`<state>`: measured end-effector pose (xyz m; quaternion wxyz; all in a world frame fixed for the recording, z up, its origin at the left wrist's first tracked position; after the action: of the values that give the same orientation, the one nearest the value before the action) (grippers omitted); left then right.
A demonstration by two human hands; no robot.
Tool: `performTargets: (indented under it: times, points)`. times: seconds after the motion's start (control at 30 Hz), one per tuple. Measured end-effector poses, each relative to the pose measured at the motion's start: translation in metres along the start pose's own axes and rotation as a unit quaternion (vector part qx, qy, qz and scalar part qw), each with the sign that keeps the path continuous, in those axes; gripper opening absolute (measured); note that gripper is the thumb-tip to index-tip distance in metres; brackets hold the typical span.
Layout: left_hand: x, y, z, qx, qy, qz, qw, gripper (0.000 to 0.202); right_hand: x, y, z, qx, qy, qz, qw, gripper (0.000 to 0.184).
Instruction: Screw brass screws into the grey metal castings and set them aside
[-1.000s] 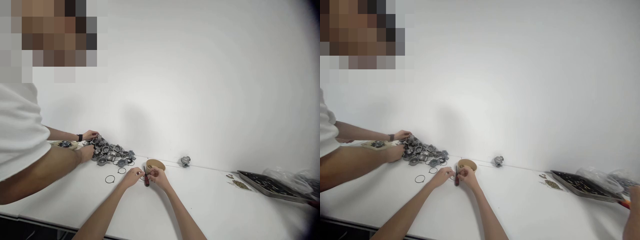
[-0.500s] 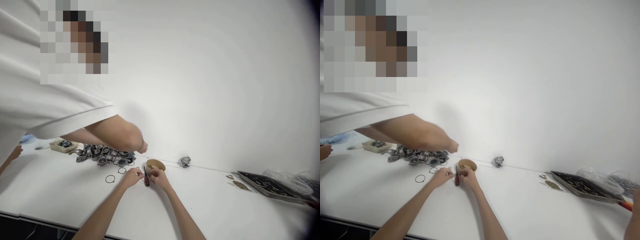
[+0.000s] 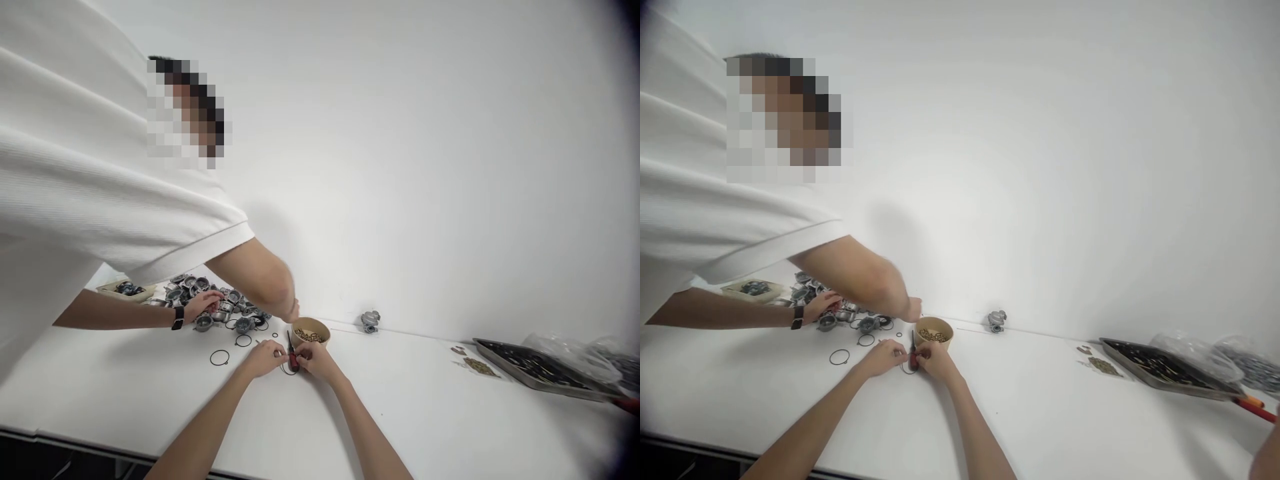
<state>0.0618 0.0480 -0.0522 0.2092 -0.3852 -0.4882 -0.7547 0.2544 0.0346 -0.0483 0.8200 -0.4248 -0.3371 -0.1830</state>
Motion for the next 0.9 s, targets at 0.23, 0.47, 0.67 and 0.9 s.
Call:
performTargets:
  times: [0.23,0.47,0.67,0.9]
  points:
    - [0.011,-0.004,0.003,0.013,0.028,-0.013,0.999,0.037,0.004,-0.004,-0.004,-0.022,-0.015,-0.004,1.000,0.021]
    - [0.026,-0.046,0.014,0.136,0.171,0.089,0.972,0.026,0.013,0.002,-0.005,-0.092,-0.036,0.018,0.995,0.018]
    - [0.021,-0.069,0.015,0.150,0.154,0.114,0.970,0.026,0.018,0.006,-0.009,-0.131,-0.061,-0.063,0.987,0.013]
    - [0.012,-0.075,0.028,0.159,0.149,0.186,0.958,0.019,0.030,0.014,-0.006,-0.147,0.070,-0.170,0.972,0.020]
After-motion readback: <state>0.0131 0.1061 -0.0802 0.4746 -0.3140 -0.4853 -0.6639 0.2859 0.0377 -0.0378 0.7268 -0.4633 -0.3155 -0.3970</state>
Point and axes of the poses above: each hand's wrist, its own z-axis towards the middle knuckle, its own x-axis out of the back of the hand, y = z × x, the point moved 3 cm from there along z, towards the middle knuckle, and after that the axes turned 5 degrees about x, right-handed, at the moved point
